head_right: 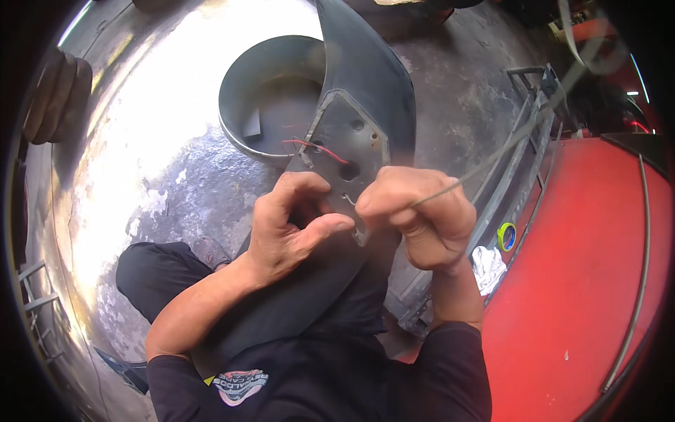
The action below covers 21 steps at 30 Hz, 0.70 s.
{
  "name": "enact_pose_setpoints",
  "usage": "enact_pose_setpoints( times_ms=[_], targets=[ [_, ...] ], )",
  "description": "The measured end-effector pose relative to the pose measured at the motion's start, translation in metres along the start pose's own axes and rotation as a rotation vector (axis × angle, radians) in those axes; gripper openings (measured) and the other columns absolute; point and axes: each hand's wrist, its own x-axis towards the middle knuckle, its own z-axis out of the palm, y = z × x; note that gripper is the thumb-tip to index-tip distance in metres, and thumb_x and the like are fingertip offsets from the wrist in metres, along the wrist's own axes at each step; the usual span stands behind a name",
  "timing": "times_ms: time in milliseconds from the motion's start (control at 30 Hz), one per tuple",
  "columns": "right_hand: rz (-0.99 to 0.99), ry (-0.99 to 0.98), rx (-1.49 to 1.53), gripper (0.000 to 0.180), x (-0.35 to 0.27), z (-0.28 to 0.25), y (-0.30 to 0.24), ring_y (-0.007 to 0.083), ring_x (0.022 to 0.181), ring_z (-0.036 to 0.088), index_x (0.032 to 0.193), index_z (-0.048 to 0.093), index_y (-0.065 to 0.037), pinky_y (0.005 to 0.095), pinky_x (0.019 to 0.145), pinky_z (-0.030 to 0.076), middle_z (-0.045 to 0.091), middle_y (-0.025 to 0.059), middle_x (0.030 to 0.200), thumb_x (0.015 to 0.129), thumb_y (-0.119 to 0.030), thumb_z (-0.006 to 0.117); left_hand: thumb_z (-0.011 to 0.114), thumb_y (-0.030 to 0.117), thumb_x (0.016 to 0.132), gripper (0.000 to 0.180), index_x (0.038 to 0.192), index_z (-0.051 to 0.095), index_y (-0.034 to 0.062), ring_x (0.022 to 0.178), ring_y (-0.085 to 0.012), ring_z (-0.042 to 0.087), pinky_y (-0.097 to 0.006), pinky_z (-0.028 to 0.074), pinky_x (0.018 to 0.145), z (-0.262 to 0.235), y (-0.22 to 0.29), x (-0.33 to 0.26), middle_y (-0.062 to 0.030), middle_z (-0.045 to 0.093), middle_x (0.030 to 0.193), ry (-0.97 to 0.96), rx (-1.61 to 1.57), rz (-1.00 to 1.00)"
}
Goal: The person uses a utility knife to scrape and clean the edges of a hole in a black plastic part. They then insert a metal wire through the hole and bend it to secure it in place.
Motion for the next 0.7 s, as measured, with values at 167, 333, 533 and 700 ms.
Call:
enact_pose_setpoints(
  times_ms=[167,333,533,700],
  targets=[
    [0.043,-0.107,-0.14,0.026,0.005,-0.005,-0.008,0.0217,0.066,0.067,0.106,0.077,0.007,0.034,0.059,0.05,0.077,0.0141,0.088,0.108,-0.018,0.068,0.094,0.016,0.091,0.043,0.121,0.067,0.0015,0.079,-0.0118,0.068,-0.03,0.054,0.069,0.001,0.011,0.002,-0.0085,0.072,0.095,-0.066,-0.031,-0.099],
    [0.034,-0.144,-0.261,0.024,0.008,0.003,-0.019,0.0213,0.066,0.067,0.11,0.077,0.007,0.0341,0.061,0.051,0.076,0.0131,0.088,0.105,-0.015,0.068,0.092,0.017,0.092,0.04,0.121,0.068,0.0014,0.083,-0.0181,0.071,-0.033,0.057,0.074,0.004,0.009,0.002,-0.0112,0.072,0.098,-0.035,-0.041,-0.076],
    [0.187,-0.088,-0.187,0.031,0.019,-0.009,-0.016,0.0097,0.064,0.057,0.124,0.074,0.006,0.0266,0.059,0.043,0.064,0.0062,0.074,0.116,-0.02,0.058,0.091,0.016,0.092,0.038,0.119,0.069,0.0008,0.085,-0.0233,0.073,-0.036,0.058,0.078,0.007,0.014,0.0,-0.0137,0.073,0.099,-0.038,-0.032,-0.062],
    [0.2,-0.097,-0.307,0.03,0.015,-0.001,-0.026,0.0074,0.063,0.051,0.127,0.075,0.004,0.0256,0.058,0.038,0.059,0.0019,0.071,0.117,-0.016,0.055,0.09,0.015,0.092,0.037,0.118,0.069,0.0006,0.086,-0.0251,0.074,-0.037,0.058,0.079,0.008,0.014,-0.003,-0.0152,0.074,0.101,-0.045,-0.045,-0.095]
  ],
)
